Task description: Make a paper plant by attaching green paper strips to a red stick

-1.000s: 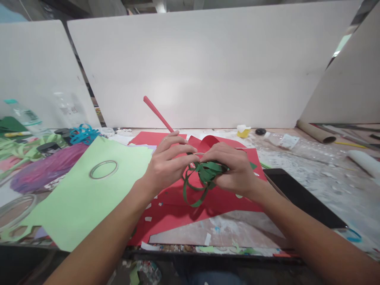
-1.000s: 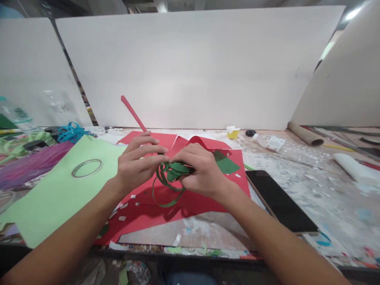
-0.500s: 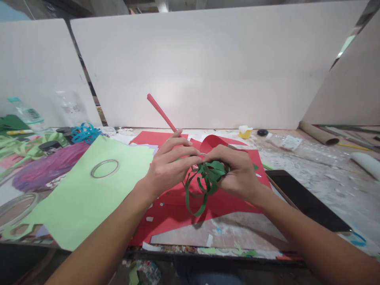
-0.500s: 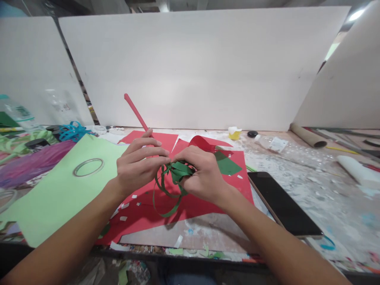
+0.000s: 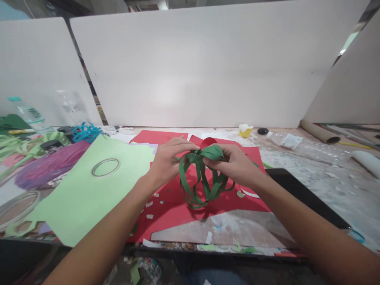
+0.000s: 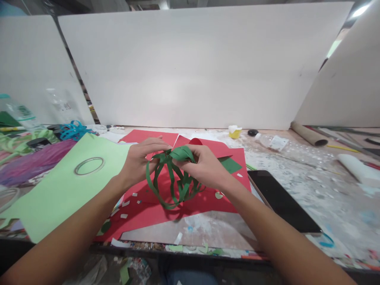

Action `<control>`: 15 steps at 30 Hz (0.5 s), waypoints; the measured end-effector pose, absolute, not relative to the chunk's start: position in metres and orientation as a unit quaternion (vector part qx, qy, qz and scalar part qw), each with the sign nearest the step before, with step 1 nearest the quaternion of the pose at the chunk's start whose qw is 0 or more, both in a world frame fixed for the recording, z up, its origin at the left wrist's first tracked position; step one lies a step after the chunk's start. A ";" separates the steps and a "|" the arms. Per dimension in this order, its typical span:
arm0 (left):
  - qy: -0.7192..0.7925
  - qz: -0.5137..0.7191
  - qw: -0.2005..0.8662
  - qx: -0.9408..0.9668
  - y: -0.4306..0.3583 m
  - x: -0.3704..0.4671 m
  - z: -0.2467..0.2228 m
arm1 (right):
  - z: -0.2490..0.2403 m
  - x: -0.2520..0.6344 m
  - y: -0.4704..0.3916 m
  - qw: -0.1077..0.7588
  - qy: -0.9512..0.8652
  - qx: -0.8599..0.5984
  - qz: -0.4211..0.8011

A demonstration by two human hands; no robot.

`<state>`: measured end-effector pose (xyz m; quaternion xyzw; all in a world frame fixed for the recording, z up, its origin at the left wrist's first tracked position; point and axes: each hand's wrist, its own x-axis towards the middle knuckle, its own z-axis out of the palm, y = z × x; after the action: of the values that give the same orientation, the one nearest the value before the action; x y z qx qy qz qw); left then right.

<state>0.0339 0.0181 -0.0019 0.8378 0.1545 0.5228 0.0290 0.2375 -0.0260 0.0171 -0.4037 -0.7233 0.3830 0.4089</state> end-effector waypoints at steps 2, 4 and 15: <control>0.162 0.526 0.037 0.834 0.019 0.034 -0.003 | 0.016 0.237 -0.026 0.402 -0.705 -0.413 0.414; 0.159 0.532 0.034 0.831 0.019 0.034 -0.004 | 0.013 0.237 -0.025 0.406 -0.686 -0.411 0.442; 0.140 0.545 -0.050 0.825 0.017 0.040 -0.006 | 0.008 0.227 -0.026 0.449 -0.521 -0.372 0.623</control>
<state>0.0398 0.0169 -0.0057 0.8252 0.1395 0.5450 -0.0496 0.2266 -0.0258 0.0075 -0.3722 -0.5215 0.6228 0.4491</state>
